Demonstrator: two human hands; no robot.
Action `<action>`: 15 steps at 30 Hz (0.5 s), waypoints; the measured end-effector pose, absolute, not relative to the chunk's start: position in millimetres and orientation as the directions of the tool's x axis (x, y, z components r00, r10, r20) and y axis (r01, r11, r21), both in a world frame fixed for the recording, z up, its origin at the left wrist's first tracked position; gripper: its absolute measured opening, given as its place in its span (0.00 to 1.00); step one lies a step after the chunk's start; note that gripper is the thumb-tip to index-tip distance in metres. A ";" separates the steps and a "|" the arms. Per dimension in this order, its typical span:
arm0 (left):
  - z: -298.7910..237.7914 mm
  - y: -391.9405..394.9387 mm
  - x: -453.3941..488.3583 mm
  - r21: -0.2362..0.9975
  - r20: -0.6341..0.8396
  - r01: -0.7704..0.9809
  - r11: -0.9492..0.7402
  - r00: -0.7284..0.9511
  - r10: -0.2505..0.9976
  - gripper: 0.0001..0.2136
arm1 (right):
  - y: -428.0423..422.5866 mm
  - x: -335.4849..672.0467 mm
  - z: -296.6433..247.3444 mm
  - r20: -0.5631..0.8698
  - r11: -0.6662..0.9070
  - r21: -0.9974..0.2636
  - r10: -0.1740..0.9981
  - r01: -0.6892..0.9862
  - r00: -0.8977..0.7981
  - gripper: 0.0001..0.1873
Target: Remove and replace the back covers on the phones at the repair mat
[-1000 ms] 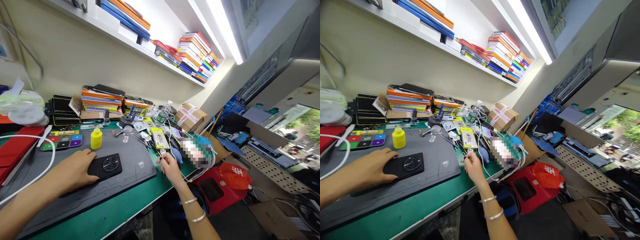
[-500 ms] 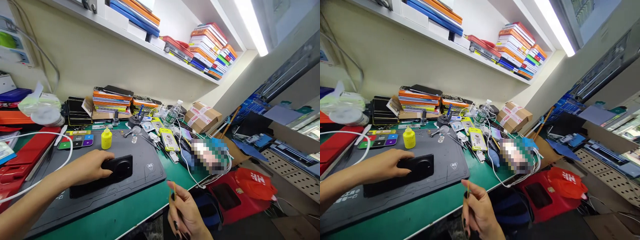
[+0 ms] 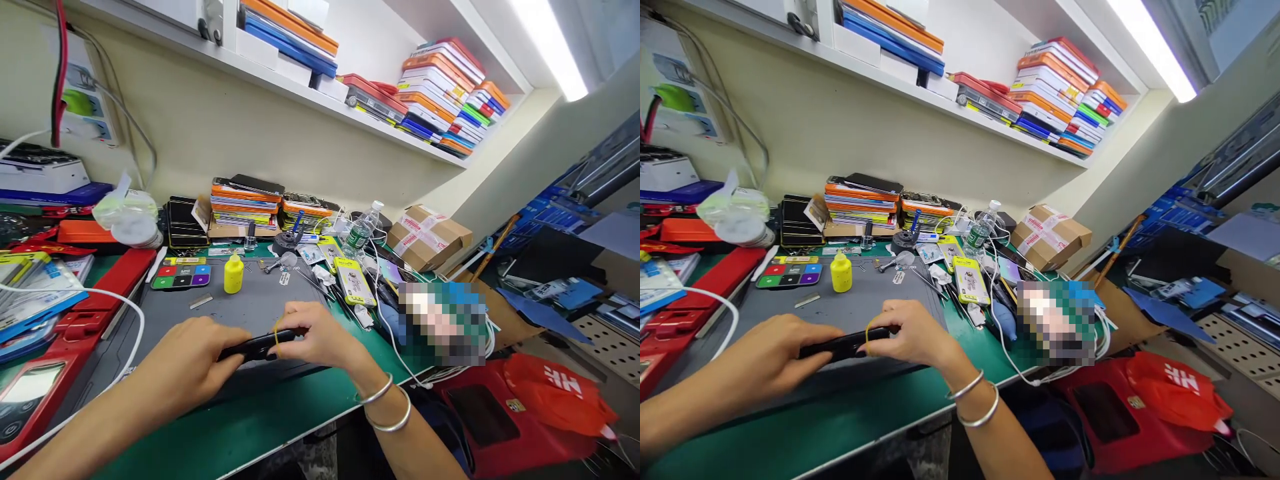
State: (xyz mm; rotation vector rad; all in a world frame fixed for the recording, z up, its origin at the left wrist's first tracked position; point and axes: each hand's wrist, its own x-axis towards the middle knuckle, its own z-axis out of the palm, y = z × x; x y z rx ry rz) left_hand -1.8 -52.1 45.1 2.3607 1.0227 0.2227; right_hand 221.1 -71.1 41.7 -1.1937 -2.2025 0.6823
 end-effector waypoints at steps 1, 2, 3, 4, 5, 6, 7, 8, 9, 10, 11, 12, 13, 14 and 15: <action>49.3 -55.8 -2.5 0.580 -0.064 0.606 -0.545 0.700 0.711 0.14 | -70.8 222.5 47.0 0.206 0.495 -0.669 0.840 0.555 -0.502 0.08; 52.9 -59.0 -3.5 0.613 -0.066 0.585 -0.531 0.707 0.704 0.14 | -71.5 224.2 52.4 0.205 0.511 -0.684 0.820 0.520 -0.535 0.09; 55.8 -61.8 -4.6 0.645 -0.069 0.564 -0.516 0.715 0.695 0.14 | -73.0 225.8 57.8 0.211 0.527 -0.694 0.800 0.490 -0.562 0.11; 57.9 -64.4 -5.9 0.673 -0.065 0.542 -0.503 0.721 0.690 0.14 | -75.1 227.3 62.8 0.216 0.542 -0.699 0.782 0.466 -0.585 0.13; 59.3 -66.9 -7.1 0.693 -0.054 0.523 -0.496 0.723 0.688 0.14 | -77.7 228.4 67.6 0.220 0.555 -0.700 0.767 0.450 -0.603 0.14; 59.9 -69.2 -7.8 0.708 -0.036 0.507 -0.492 0.722 0.691 0.14 | -80.8 229.0 72.1 0.220 0.564 -0.697 0.756 0.443 -0.616 0.15; 60.1 -71.3 -7.8 0.716 -0.015 0.493 -0.494 0.719 0.695 0.13 | -84.0 229.0 76.3 0.218 0.569 -0.693 0.752 0.444 -0.622 0.16; 60.0 -73.3 -6.8 0.718 0.005 0.485 -0.499 0.714 0.700 0.13 | -87.3 228.5 80.2 0.214 0.570 -0.689 0.750 0.448 -0.626 0.16; 59.7 -75.1 -4.5 0.714 0.010 0.487 -0.503 0.711 0.703 0.14 | -90.5 227.4 83.9 0.211 0.571 -0.685 0.749 0.452 -0.628 0.17; 59.3 -76.6 -1.0 0.707 0.000 0.497 -0.503 0.711 0.703 0.15 | -93.4 225.7 87.3 0.208 0.573 -0.681 0.749 0.456 -0.629 0.16; 58.8 -77.8 3.4 0.701 -0.020 0.510 -0.499 0.713 0.701 0.14 | -95.8 223.5 90.3 0.209 0.576 -0.675 0.749 0.461 -0.629 0.16; 58.3 -78.7 8.4 0.701 -0.037 0.513 -0.496 0.720 0.693 0.12 | -97.6 221.0 93.1 0.209 0.579 -0.668 0.749 0.468 -0.629 0.16; 57.6 -79.4 13.4 0.710 -0.044 0.503 -0.493 0.730 0.682 0.11 | -98.5 218.5 95.5 0.208 0.582 -0.660 0.749 0.475 -0.629 0.15; 56.8 -79.7 17.8 0.730 -0.036 0.478 -0.488 0.740 0.671 0.12 | -98.6 216.2 97.7 0.200 0.580 -0.653 0.752 0.487 -0.628 0.14; 55.6 -79.6 21.1 0.762 -0.018 0.440 -0.475 0.749 0.663 0.14 | -97.7 214.8 99.8 0.180 0.570 -0.645 0.761 0.509 -0.623 0.12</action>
